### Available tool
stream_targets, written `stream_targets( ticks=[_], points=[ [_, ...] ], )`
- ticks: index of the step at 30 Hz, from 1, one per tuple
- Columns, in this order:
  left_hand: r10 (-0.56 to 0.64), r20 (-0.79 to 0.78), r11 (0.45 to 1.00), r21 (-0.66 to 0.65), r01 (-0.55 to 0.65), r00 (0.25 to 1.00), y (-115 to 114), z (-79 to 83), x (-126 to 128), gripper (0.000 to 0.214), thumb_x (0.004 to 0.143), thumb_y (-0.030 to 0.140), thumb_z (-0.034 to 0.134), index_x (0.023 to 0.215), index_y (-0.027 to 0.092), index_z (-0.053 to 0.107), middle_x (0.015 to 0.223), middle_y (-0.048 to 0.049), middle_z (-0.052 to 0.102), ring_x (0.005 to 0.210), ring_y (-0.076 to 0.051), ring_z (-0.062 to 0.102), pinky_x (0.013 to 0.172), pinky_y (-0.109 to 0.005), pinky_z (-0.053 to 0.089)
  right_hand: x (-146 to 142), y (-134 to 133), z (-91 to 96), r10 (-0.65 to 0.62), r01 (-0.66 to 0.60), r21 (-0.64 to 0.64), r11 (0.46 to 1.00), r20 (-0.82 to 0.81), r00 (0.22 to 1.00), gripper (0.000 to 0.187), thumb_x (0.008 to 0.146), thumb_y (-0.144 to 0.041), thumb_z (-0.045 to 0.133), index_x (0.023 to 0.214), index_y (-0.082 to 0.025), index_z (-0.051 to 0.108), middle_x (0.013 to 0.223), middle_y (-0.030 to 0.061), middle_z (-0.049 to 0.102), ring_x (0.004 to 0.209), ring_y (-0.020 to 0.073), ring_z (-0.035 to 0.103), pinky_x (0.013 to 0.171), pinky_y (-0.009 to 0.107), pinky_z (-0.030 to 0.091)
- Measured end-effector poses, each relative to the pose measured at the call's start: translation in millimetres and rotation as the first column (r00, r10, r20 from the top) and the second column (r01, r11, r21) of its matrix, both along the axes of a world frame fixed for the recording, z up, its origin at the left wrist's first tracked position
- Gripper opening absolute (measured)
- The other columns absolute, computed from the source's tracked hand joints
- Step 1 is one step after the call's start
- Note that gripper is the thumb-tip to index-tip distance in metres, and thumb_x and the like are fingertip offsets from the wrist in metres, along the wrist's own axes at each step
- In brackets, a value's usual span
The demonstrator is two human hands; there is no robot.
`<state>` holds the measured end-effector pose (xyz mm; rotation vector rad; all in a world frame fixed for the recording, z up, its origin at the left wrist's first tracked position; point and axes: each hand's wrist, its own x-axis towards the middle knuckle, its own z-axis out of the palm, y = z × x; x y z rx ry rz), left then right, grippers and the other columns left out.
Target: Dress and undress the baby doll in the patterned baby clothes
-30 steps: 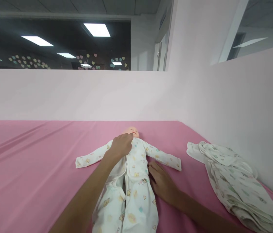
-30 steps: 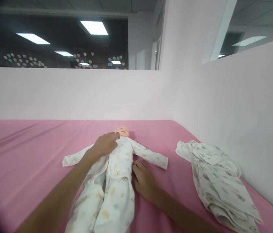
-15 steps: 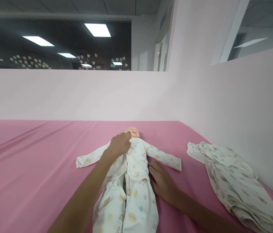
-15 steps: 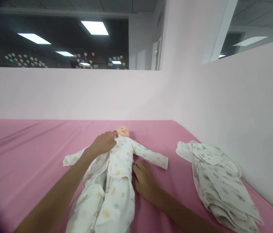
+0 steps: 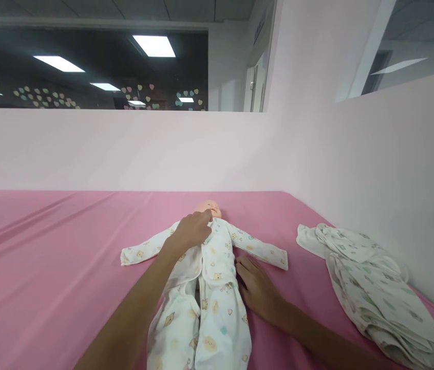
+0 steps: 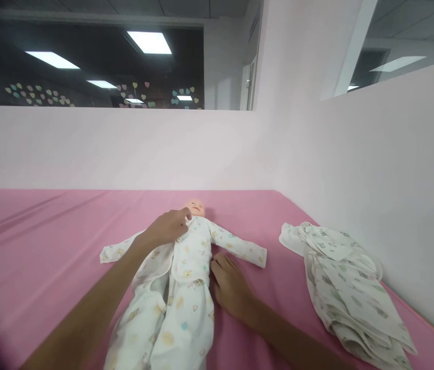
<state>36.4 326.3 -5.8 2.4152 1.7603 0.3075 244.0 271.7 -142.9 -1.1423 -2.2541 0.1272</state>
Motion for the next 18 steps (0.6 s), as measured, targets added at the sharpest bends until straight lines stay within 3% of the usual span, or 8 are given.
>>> stream_targets(
  ticks=[3,6,8,11,15,18],
  points=[
    [-0.066,0.140,0.989,-0.122,0.083,0.988,-7,7.3,0,0.037,0.079,0.018,0.043,0.114,0.027,0.049,0.093,-0.0016,0.067,0.078,-0.019,0.062,0.061,-0.027,0.041,0,0,-0.4,0.008,-0.008,0.002,1.000,-0.001,1.000,0.015,0.086,-0.008,0.047,0.080,-0.020,0.049,0.090,0.0057,0.056,0.081,0.0205,0.051,0.071,0.037,0.047],
    [-0.004,0.128,0.985,-0.168,0.025,0.992,-15,16.4,-2,0.037,0.078,0.023,0.046,0.115,0.026,0.048,0.097,-0.0026,0.066,0.081,-0.020,0.061,0.059,-0.027,0.039,1,-1,-0.2,0.020,-0.020,0.008,1.000,-0.010,1.000,0.013,0.087,-0.009,0.047,0.080,-0.020,0.049,0.091,0.0062,0.056,0.082,0.0207,0.051,0.072,0.038,0.047],
    [0.078,0.055,0.990,-0.126,-0.070,0.995,-20,20.7,-5,0.028,0.077,0.028,0.049,0.105,0.024,0.050,0.096,-0.0039,0.064,0.081,-0.021,0.059,0.060,-0.028,0.037,1,-1,-0.2,0.023,-0.023,0.006,1.000,-0.014,1.000,0.012,0.088,-0.010,0.047,0.081,-0.020,0.050,0.092,0.0066,0.056,0.083,0.0209,0.051,0.072,0.038,0.048],
    [0.121,-0.028,0.984,-0.132,-0.124,0.992,-22,23.1,-12,0.013,0.074,0.032,0.052,0.074,0.022,0.044,0.075,-0.0007,0.055,0.064,-0.016,0.050,0.055,-0.029,0.029,1,-1,0.1,0.018,-0.018,-0.002,1.000,-0.007,1.000,0.012,0.088,-0.010,0.047,0.082,-0.020,0.051,0.093,0.0070,0.056,0.084,0.0213,0.051,0.074,0.039,0.048],
    [0.032,-0.039,0.976,-0.214,-0.040,0.999,-24,25.4,-17,0.037,0.070,0.034,0.056,0.060,0.020,0.023,0.056,0.0043,0.029,0.049,-0.010,0.025,0.051,-0.029,0.017,0,-2,2.3,0.006,-0.006,-0.013,1.000,0.002,1.000,0.012,0.087,-0.009,0.048,0.082,-0.020,0.051,0.093,0.0072,0.056,0.084,0.0217,0.051,0.074,0.039,0.048],
    [-0.009,0.032,0.962,-0.272,0.018,0.999,-30,29.9,-15,0.030,0.067,0.033,0.058,0.061,0.021,0.031,0.058,0.0049,0.033,0.049,-0.009,0.026,0.050,-0.029,0.019,0,-2,3.6,0.010,-0.010,-0.005,1.000,-0.002,1.000,0.012,0.088,-0.010,0.048,0.082,-0.020,0.051,0.093,0.0071,0.056,0.083,0.0216,0.051,0.073,0.039,0.048]
  ],
)
